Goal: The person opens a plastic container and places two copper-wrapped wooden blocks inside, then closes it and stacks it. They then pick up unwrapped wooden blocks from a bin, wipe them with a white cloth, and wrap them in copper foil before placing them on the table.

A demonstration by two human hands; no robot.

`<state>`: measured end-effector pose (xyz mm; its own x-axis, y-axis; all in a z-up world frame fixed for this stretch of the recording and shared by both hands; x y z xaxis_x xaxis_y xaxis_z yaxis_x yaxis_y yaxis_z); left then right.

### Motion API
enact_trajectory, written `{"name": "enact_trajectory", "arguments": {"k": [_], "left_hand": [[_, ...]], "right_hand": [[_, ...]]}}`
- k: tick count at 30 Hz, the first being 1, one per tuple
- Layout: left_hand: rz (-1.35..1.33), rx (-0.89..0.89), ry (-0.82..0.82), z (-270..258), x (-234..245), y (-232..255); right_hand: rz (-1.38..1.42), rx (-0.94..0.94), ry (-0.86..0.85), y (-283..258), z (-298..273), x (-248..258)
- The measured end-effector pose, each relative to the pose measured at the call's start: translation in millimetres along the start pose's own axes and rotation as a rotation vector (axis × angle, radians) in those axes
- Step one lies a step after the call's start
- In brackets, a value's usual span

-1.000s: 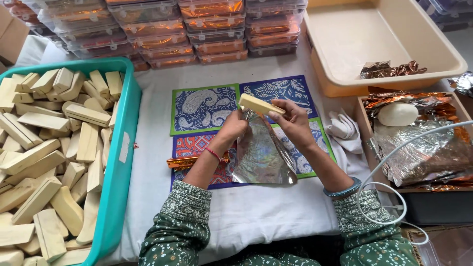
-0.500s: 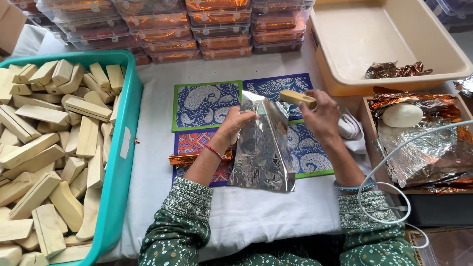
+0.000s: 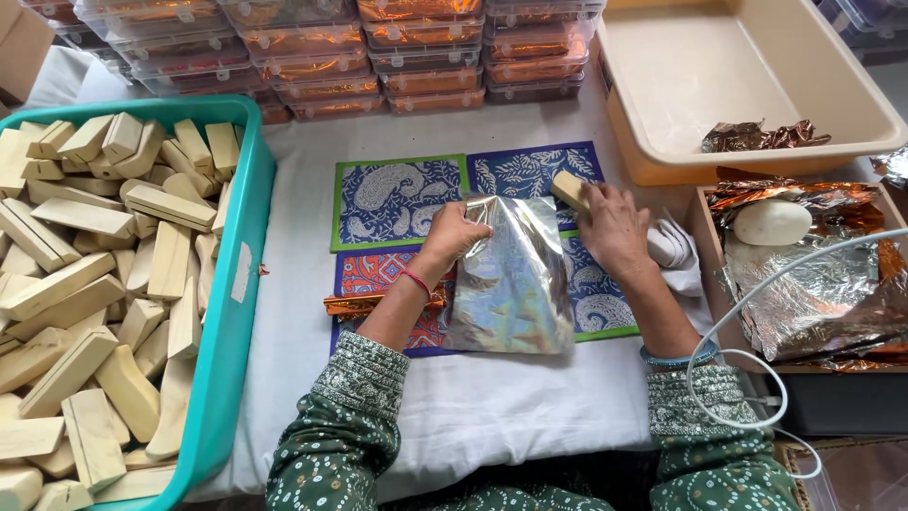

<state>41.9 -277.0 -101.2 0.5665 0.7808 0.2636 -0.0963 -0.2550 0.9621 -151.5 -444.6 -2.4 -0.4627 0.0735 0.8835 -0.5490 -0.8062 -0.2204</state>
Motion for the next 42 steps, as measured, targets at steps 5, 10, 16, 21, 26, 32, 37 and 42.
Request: {"name": "enact_trajectory", "arguments": {"k": [5,10,16,21,26,32,37,42], "left_hand": [[0.173,-0.092,0.044,1.0,2.2,3.0],[0.212,-0.129,0.071,-2.4,4.8,12.4],[0.199,-0.193,0.053,-5.2,9.1,24.0],[0.294,-0.167,-0.001,-6.6,22.4,33.8],[0.314,-0.054,0.106,8.8,37.1,27.8],[0.394,-0.049,0.144,26.4,36.3,32.4],[0.529,-0.036,0.087,23.3,32.0,42.5],[0.532,-0.032,0.074,27.9,28.7,27.5]], "right_hand": [[0.125,-0.05,0.044,12.2,1.7,-6.8],[0.721,-0.091,0.025,-37.7,-0.9,18.2],[0.856,0.006,-0.179,-78.1,-19.5,-5.0],[0.61,0.211,-0.078,-75.7,-20.6,-18.7],[0.603,0.212,-0.12,-78.9,-25.3,-22.7],[0.519,0.29,0.048,-90.3,-29.1,-0.5],[0.469,0.173,-0.044,-85.4,-26.3,-13.7],[0.487,0.185,-0.059,-83.0,-24.6,-12.0]]}}
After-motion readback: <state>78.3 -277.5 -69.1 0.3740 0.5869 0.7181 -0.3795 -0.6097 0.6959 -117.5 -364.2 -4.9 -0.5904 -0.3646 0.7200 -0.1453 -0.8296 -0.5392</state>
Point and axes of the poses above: each hand's wrist, its own z-axis towards the middle knuckle, its own x-axis out of the back of the hand, y = z × x, the point moved 9 cm from there along z, towards the middle knuckle, and after that the axes turned 12 degrees about y, right-handed, at the moved point
